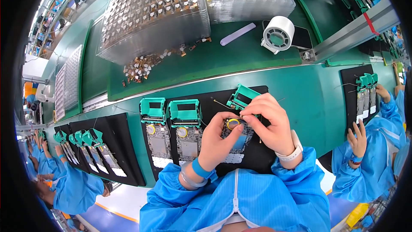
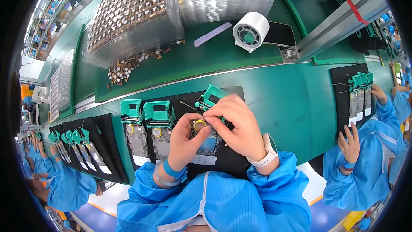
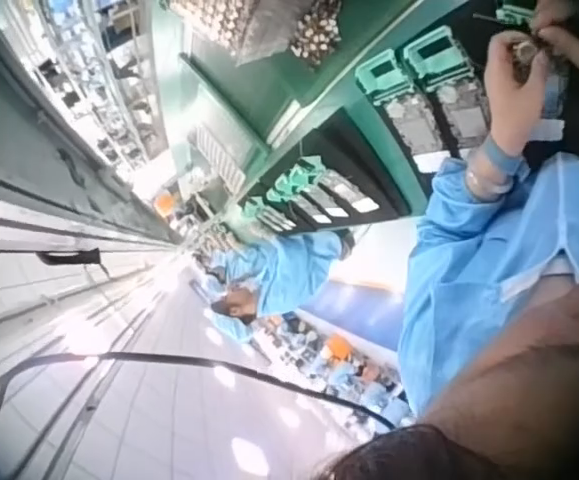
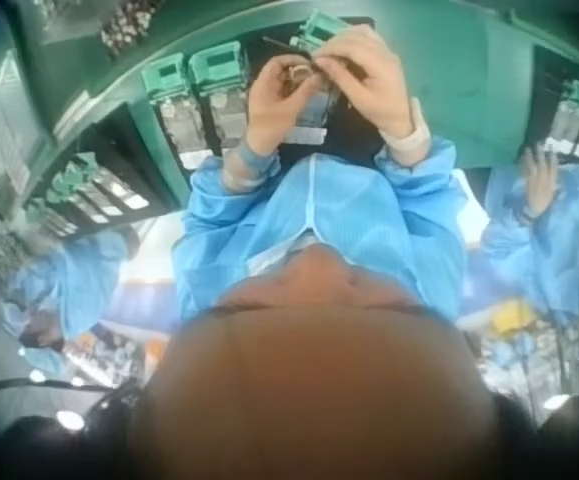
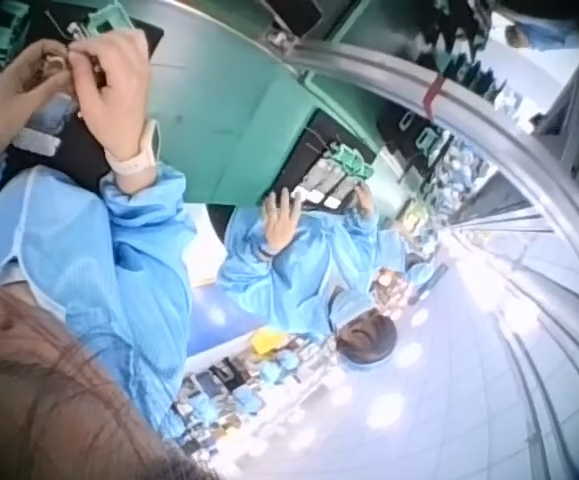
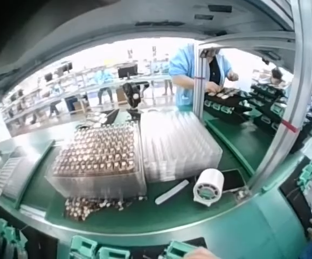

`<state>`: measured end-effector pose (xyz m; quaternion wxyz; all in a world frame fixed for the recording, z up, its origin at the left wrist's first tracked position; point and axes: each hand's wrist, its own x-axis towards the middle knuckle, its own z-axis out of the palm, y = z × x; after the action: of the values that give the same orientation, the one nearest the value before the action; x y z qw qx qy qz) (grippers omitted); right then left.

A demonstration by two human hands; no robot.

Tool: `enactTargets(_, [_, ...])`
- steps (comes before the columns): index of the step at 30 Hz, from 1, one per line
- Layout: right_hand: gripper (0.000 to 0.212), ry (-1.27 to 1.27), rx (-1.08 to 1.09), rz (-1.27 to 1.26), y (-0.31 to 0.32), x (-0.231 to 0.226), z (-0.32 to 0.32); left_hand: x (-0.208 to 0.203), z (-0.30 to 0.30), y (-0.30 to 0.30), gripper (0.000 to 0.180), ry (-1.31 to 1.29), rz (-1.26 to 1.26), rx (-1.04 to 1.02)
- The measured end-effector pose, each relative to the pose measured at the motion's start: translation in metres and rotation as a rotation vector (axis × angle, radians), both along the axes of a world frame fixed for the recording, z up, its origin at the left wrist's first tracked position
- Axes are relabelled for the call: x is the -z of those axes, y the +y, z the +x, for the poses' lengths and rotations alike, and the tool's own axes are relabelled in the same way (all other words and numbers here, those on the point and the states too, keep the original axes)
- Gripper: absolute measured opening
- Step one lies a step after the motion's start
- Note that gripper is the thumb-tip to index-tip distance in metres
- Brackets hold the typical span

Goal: The person assembles small electronic components by hand, attaching a circuit board, a battery, and connector wires onto a plastic frame from a component tray.

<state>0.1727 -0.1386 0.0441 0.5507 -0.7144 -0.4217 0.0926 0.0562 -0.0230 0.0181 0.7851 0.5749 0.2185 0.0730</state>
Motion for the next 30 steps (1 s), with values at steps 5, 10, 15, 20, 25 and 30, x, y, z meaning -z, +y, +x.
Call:
enactTargets(5, [0.015, -0.065, -0.01, -0.049, -0.0005, -0.0019, 0.0013, -0.0029, -0.0005, -0.001, 0.024, 0.001, 0.071, -0.042])
enactTargets(10, [0.017, -0.147, -0.008, -0.083, -0.0014, -0.0028, 0.0025, -0.0046, -0.0008, -0.0009, 0.025, 0.003, 0.06, -0.022])
enactTargets(15, [0.018, -0.152, -0.019, -0.093, -0.0027, -0.0043, 0.0036, -0.004, -0.0003, -0.0005, 0.025, 0.01, 0.049, -0.015])
enactTargets(20, [0.018, -0.159, -0.042, -0.118, -0.0017, -0.0042, 0.0031, -0.0045, -0.0016, 0.0001, 0.025, 0.0, -0.003, -0.022])
enactTargets(25, [0.016, -0.121, -0.038, -0.125, -0.0009, -0.0032, 0.0022, -0.0038, -0.0018, -0.0006, 0.024, -0.017, 0.007, -0.032])
enactTargets(30, [0.021, 0.092, -0.059, -0.115, -0.0047, -0.0062, 0.0021, -0.0021, -0.0014, -0.0031, 0.023, -0.035, 0.051, -0.05])
